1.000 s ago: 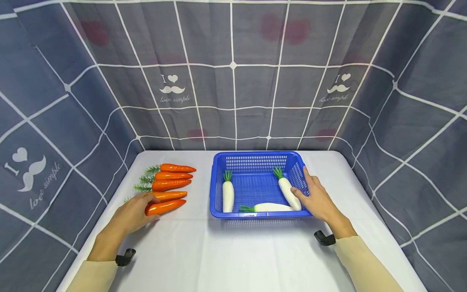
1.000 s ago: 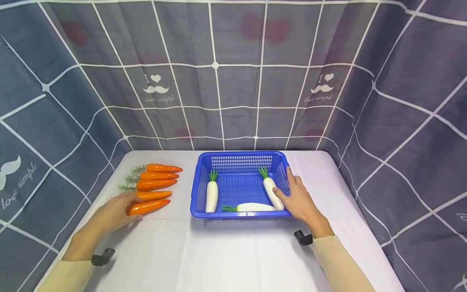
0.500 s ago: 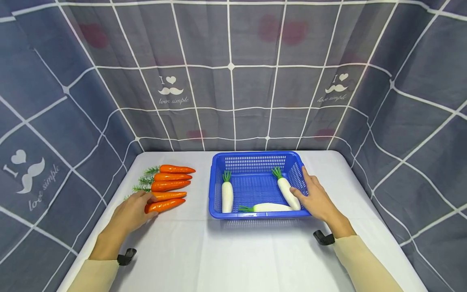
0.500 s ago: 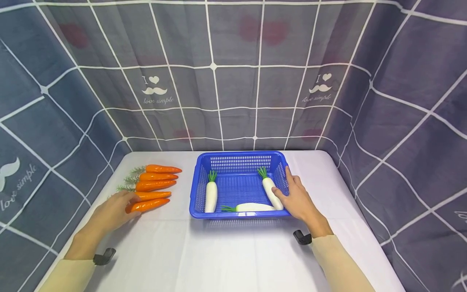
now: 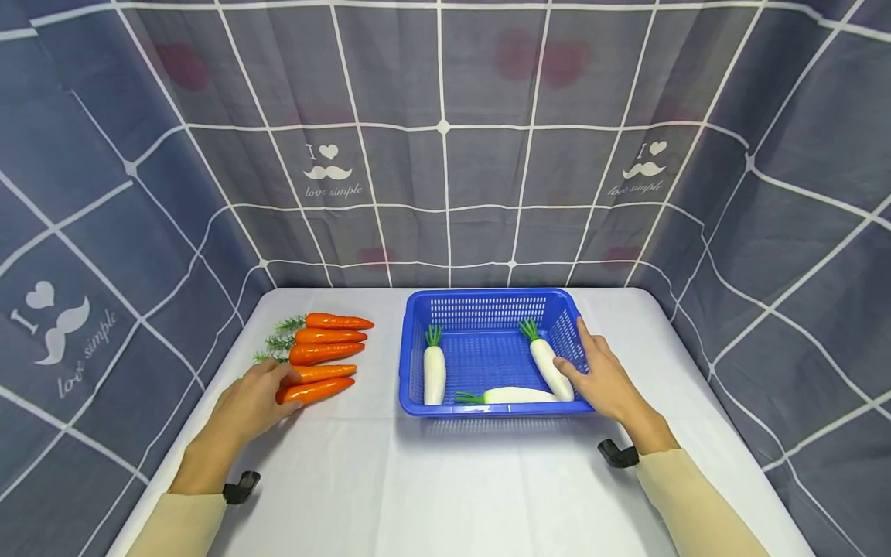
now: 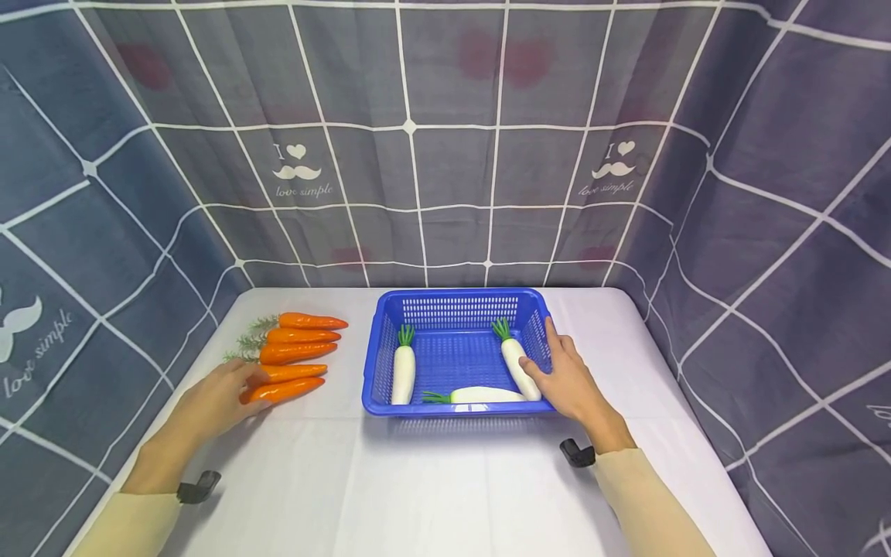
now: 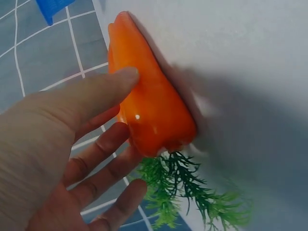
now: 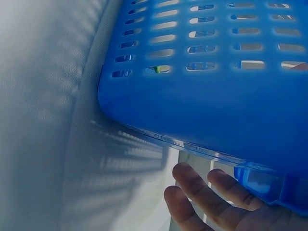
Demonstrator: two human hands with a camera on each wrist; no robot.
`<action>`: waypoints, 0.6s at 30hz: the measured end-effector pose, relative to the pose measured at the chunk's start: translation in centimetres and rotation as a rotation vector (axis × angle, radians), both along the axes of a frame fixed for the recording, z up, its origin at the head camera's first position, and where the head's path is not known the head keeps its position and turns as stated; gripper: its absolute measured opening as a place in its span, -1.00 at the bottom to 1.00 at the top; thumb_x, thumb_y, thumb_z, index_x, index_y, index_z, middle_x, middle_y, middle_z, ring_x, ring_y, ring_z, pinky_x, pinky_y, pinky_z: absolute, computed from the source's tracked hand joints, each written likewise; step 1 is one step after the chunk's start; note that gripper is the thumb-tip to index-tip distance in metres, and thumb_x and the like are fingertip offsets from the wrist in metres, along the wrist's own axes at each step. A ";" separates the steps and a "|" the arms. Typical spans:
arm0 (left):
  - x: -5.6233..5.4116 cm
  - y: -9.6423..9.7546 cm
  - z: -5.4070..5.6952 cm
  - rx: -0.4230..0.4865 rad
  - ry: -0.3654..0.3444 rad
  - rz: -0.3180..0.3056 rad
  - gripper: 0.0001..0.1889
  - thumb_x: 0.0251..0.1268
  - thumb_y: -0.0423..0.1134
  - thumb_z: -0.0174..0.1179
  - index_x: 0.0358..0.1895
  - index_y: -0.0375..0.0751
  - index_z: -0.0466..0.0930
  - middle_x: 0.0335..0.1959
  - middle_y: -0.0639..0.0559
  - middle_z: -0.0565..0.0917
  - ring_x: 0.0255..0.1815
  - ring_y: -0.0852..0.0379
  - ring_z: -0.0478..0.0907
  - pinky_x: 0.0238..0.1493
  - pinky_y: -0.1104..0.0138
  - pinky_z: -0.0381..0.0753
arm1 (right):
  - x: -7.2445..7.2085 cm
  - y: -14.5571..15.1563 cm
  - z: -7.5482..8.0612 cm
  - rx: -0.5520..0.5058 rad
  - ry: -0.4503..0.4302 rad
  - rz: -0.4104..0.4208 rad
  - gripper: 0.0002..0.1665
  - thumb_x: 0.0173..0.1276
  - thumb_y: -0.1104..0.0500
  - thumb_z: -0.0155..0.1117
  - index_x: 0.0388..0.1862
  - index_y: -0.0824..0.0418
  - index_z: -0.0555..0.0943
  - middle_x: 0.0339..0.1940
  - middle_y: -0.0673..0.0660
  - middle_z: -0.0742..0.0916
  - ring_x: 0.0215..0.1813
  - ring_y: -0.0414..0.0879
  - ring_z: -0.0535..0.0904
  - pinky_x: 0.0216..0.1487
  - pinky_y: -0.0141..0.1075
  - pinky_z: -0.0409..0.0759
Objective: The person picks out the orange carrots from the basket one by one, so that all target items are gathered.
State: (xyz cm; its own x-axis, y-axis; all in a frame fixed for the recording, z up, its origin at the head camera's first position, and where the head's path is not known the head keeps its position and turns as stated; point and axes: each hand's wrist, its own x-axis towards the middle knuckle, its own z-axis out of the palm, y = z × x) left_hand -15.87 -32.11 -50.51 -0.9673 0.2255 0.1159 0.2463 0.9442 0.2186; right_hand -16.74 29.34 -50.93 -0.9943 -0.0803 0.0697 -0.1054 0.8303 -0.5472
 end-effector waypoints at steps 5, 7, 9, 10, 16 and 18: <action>-0.1 0.1 0.1 0.015 0.016 -0.017 -0.54 0.27 -0.10 0.77 0.14 -0.17 0.84 0.00 -0.16 0.74 -0.06 -0.14 0.72 -0.03 -0.21 0.81 | 0.0 0.0 -0.1 0.002 -0.005 -0.004 0.24 0.82 -0.34 0.19 1.01 0.25 -0.20 0.69 0.63 0.43 0.67 0.62 0.48 0.72 0.56 0.40; 0.0 0.2 0.2 0.022 0.026 -0.026 -0.53 0.28 -0.09 0.76 0.15 -0.17 0.84 0.05 -0.18 0.76 -0.01 -0.19 0.76 0.00 -0.24 0.82 | 0.0 0.0 -0.2 0.003 -0.007 -0.005 0.25 0.82 -0.35 0.19 1.01 0.25 -0.20 0.69 0.63 0.43 0.67 0.62 0.48 0.72 0.56 0.40; 0.0 0.5 0.4 0.033 0.034 -0.034 -0.54 0.29 -0.09 0.76 0.16 -0.17 0.84 0.04 -0.17 0.75 -0.06 -0.16 0.74 -0.04 -0.20 0.81 | 0.1 0.0 -0.1 0.002 -0.007 -0.005 0.25 0.82 -0.35 0.19 1.01 0.25 -0.20 0.69 0.63 0.43 0.66 0.62 0.49 0.72 0.57 0.41; 0.0 0.6 0.5 0.037 0.037 -0.037 -0.54 0.29 -0.09 0.75 0.16 -0.17 0.84 0.02 -0.16 0.74 -0.08 -0.13 0.73 -0.08 -0.18 0.80 | 0.1 0.0 -0.1 0.003 -0.006 -0.005 0.24 0.82 -0.35 0.19 1.01 0.25 -0.19 0.69 0.63 0.43 0.66 0.62 0.49 0.72 0.57 0.41; 0.2 1.5 1.1 0.089 0.032 -0.041 -0.53 0.41 -0.08 0.68 0.28 -0.16 0.82 0.17 -0.22 0.76 0.08 -0.28 0.78 0.09 -0.31 0.81 | 0.1 0.0 0.2 0.002 -0.005 -0.003 0.24 0.82 -0.35 0.18 1.01 0.26 -0.19 0.68 0.64 0.43 0.66 0.63 0.49 0.72 0.57 0.40; 0.3 2.0 1.4 0.109 0.019 -0.036 -0.51 0.45 -0.06 0.66 0.33 -0.12 0.81 0.30 -0.27 0.75 0.24 -0.39 0.77 0.21 -0.41 0.77 | 0.1 0.0 0.2 0.003 -0.003 -0.002 0.24 0.82 -0.35 0.18 1.01 0.26 -0.19 0.69 0.64 0.43 0.66 0.63 0.48 0.73 0.57 0.39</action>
